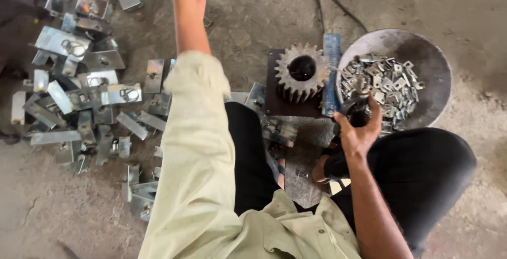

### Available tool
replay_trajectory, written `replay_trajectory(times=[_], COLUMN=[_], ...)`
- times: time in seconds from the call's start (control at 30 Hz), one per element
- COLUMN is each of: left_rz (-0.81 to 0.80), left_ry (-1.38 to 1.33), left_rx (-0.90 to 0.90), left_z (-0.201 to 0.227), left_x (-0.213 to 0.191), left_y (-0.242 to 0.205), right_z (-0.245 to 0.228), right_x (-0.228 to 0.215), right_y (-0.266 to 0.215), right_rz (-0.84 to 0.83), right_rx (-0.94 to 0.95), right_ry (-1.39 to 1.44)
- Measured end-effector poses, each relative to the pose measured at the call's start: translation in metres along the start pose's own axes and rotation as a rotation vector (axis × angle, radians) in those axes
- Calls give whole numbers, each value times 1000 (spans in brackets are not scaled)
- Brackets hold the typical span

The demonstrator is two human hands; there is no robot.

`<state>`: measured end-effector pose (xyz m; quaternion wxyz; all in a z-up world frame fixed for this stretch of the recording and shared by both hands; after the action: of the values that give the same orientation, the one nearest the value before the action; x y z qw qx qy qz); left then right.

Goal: The person sits on the floor and repeatedly picks up small metal plates from a pile. They place each plate onto a jig, weld a small metal piece onto it using a handheld welding tool, and then drop the finished part into a large metal bowl. This process is repeated continuously throughout the video.

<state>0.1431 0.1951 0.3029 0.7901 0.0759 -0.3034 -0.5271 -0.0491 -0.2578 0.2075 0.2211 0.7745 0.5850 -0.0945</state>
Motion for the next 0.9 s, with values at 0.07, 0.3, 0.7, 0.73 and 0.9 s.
replay_trajectory(times=[0.07, 0.3, 0.7, 0.73, 0.9], left_rz=[61, 536, 380, 358, -109], left_ry=[-83, 623, 1148, 1080, 1253], left_rx=[9, -525, -524, -535, -723], left_z=[-18, -36, -27, -47, -106], left_x=[-57, -300, -288, -274, -198], left_y=[-34, -384, -497, -485, -416], right_z=[1, 18, 13, 16, 15], right_x=[3, 3, 15, 19, 17], right_y=[2, -6, -8, -4, -10], right_rz=[-22, -108, -212, -226, -197], right_rx=[83, -17, -146, -162, -108], right_ry=[97, 144, 180, 170, 37])
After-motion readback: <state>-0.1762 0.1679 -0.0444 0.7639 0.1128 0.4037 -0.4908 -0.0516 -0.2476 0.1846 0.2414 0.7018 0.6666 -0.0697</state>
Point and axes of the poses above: each hand's wrist, its own y-axis towards the middle knuckle, its own x-axis out of the palm, z = x × y, the point moved 2 cm from there along y, towards the middle knuckle, and after that the axes turned 5 degrees about -y, right-handed, at the moved point
